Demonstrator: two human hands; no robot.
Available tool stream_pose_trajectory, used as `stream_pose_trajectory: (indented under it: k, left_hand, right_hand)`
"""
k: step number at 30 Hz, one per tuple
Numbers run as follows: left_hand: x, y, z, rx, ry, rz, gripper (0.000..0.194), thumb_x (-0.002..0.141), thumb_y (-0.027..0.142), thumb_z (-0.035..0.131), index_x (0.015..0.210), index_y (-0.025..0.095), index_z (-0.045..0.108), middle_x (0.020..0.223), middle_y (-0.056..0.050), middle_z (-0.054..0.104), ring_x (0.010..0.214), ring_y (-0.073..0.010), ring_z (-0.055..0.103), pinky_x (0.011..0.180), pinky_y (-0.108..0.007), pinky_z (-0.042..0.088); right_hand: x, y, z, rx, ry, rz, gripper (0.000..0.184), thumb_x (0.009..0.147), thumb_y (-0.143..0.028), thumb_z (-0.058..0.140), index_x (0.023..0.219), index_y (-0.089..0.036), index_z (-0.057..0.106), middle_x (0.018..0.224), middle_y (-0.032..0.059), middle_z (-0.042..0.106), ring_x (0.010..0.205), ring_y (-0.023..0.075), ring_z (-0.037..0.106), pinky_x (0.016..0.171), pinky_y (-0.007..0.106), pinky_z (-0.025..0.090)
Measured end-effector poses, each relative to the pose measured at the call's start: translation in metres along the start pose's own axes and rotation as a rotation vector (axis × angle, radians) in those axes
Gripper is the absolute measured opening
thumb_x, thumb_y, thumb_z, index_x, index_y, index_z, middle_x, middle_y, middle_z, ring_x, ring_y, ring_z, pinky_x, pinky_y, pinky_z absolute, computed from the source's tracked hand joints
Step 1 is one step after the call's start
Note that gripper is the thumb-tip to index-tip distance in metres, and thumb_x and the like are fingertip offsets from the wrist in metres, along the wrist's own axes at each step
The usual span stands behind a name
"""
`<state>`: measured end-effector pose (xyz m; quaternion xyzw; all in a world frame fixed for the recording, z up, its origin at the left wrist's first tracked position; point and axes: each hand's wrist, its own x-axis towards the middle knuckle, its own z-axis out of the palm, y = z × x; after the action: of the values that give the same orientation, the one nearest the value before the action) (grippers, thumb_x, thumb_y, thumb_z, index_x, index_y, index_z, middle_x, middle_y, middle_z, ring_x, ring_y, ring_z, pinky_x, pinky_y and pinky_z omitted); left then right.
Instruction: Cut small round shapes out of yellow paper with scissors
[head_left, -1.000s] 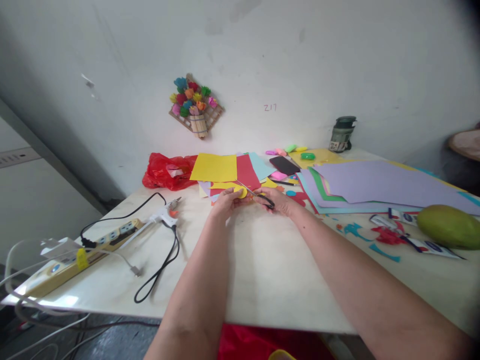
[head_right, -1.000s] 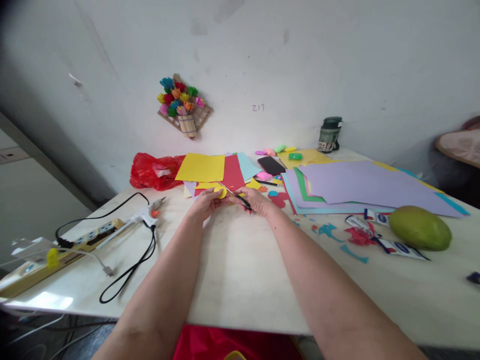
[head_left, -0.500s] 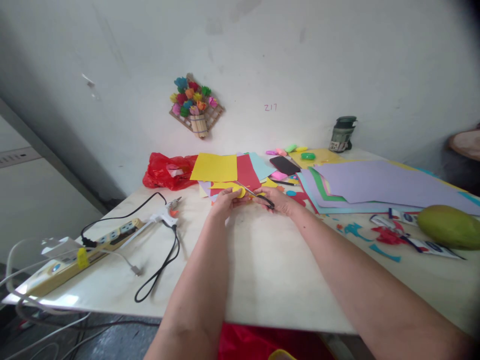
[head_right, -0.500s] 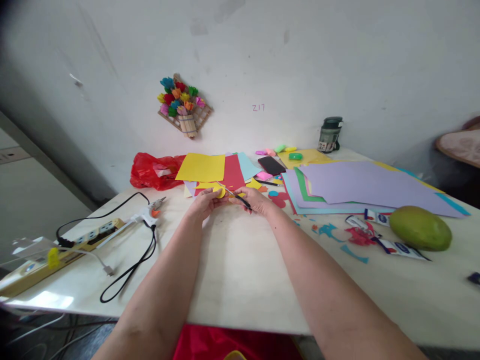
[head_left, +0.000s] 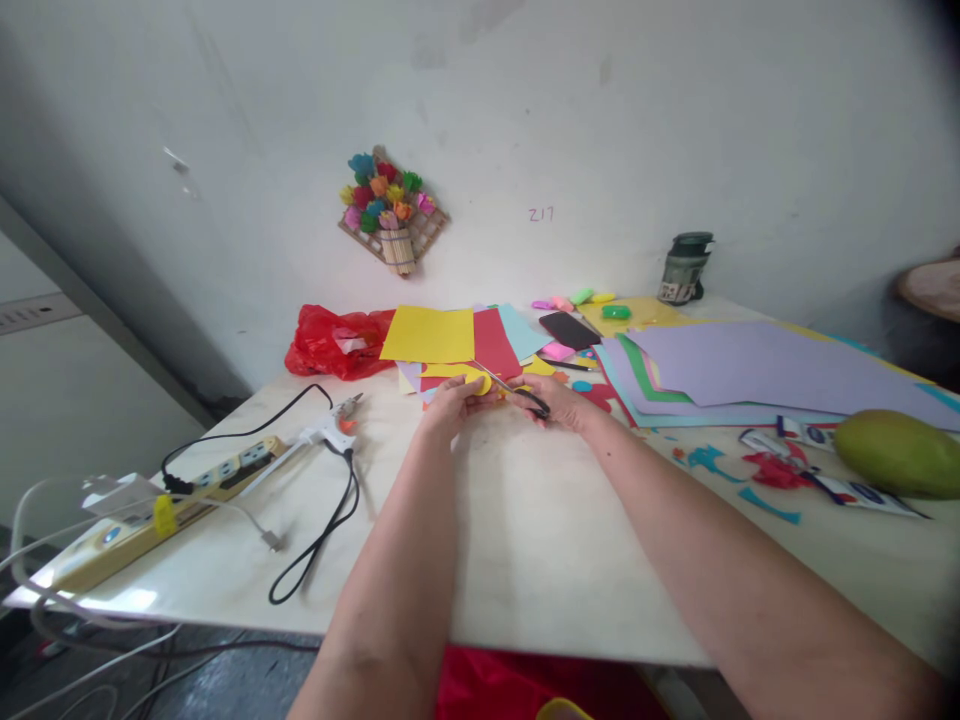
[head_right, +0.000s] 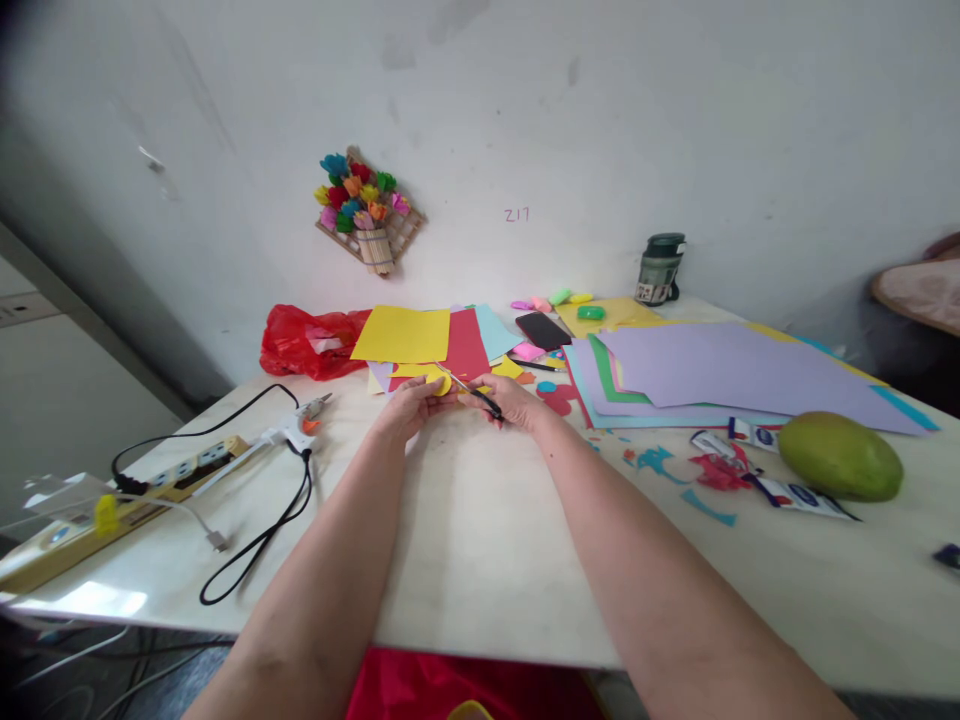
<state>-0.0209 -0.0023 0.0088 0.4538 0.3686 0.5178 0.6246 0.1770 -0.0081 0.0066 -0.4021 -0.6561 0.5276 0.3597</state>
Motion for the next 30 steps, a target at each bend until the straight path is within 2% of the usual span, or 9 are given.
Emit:
stream_pose_trajectory:
  k: [14, 23, 30]
  left_hand:
    - [0.0022, -0.003, -0.0002, -0.027, -0.07, -0.02, 0.01, 0.078, 0.017, 0.071, 0.082, 0.012, 0.064, 0.076, -0.009, 0.073, 0.065, -0.0173, 0.071, 0.074, -0.03, 0.059]
    - [-0.0001, 0.0001, 0.002, 0.003, -0.055, -0.031, 0.004, 0.082, 0.014, 0.064, 0.081, 0.011, 0.066, 0.076, -0.01, 0.073, 0.066, -0.0169, 0.071, 0.075, -0.029, 0.058]
    - [-0.0001, 0.0, 0.0, 0.006, -0.034, -0.019, 0.01, 0.08, 0.019, 0.069, 0.083, 0.01, 0.068, 0.079, -0.011, 0.074, 0.067, -0.0178, 0.071, 0.075, -0.03, 0.058]
  right_hand:
    - [-0.0015, -0.0018, 0.001, 0.022, 0.007, 0.029, 0.038, 0.069, -0.041, 0.071, 0.097, -0.019, 0.058, 0.046, -0.009, 0.05, 0.037, 0.008, 0.041, 0.034, 0.019, 0.031]
    - [0.0014, 0.0031, -0.0007, 0.011, 0.007, 0.0, 0.038, 0.069, -0.042, 0.072, 0.097, -0.019, 0.06, 0.047, -0.0098, 0.048, 0.037, 0.0076, 0.04, 0.033, 0.018, 0.029]
    - [0.0, -0.0026, 0.002, 0.0, 0.038, 0.0, 0.034, 0.068, -0.039, 0.074, 0.092, -0.018, 0.062, 0.047, -0.0101, 0.046, 0.036, 0.0063, 0.038, 0.032, 0.018, 0.029]
